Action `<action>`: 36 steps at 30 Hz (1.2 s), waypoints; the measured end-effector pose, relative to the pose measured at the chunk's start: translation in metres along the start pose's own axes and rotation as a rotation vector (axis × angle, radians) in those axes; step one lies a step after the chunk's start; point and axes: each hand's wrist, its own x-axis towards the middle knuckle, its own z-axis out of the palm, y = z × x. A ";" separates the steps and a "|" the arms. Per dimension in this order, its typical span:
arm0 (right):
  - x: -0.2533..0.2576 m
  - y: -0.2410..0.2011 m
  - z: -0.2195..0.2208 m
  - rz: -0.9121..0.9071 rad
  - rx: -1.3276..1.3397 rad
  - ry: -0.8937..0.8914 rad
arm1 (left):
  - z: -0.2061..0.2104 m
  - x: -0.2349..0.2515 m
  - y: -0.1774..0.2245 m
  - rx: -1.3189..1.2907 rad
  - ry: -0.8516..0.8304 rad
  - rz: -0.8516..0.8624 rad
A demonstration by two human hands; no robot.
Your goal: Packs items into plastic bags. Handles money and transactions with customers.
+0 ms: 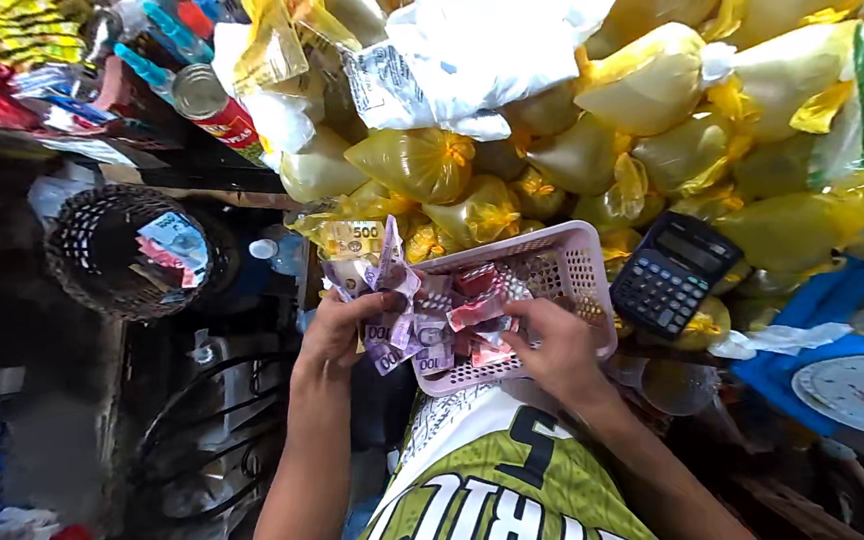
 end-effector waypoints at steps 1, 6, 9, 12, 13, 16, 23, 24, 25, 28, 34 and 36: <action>0.005 -0.004 0.017 -0.058 -0.182 -0.028 | 0.001 0.002 -0.001 -0.034 -0.011 -0.002; 0.026 0.003 0.048 -0.230 -0.453 0.055 | 0.015 0.014 -0.003 -0.100 -0.058 0.088; 0.029 0.000 0.029 -0.298 -0.334 0.216 | 0.028 0.015 -0.001 -0.058 0.009 0.163; 0.030 -0.009 0.005 -0.206 -0.029 0.251 | 0.049 0.021 -0.005 0.033 0.045 0.314; 0.030 -0.014 -0.004 -0.146 0.110 0.232 | 0.057 0.023 -0.008 0.088 0.059 0.380; 0.028 -0.031 -0.026 -0.010 0.501 0.193 | 0.083 0.027 -0.017 0.341 0.065 0.543; 0.025 -0.026 -0.027 0.186 0.698 0.335 | 0.134 0.026 -0.034 0.440 -0.110 0.467; 0.024 -0.024 -0.026 0.198 0.713 0.355 | 0.136 0.027 -0.034 0.476 -0.111 0.475; 0.023 -0.023 -0.026 0.198 0.722 0.370 | 0.137 0.027 -0.034 0.519 -0.110 0.490; 0.019 -0.019 -0.027 0.167 0.705 0.423 | 0.141 0.026 -0.032 0.670 -0.090 0.532; 0.021 -0.012 -0.035 0.159 0.640 0.486 | 0.147 0.024 -0.034 0.408 -0.222 0.417; 0.024 -0.007 -0.043 0.179 0.668 0.502 | 0.146 0.025 -0.037 0.301 -0.247 0.352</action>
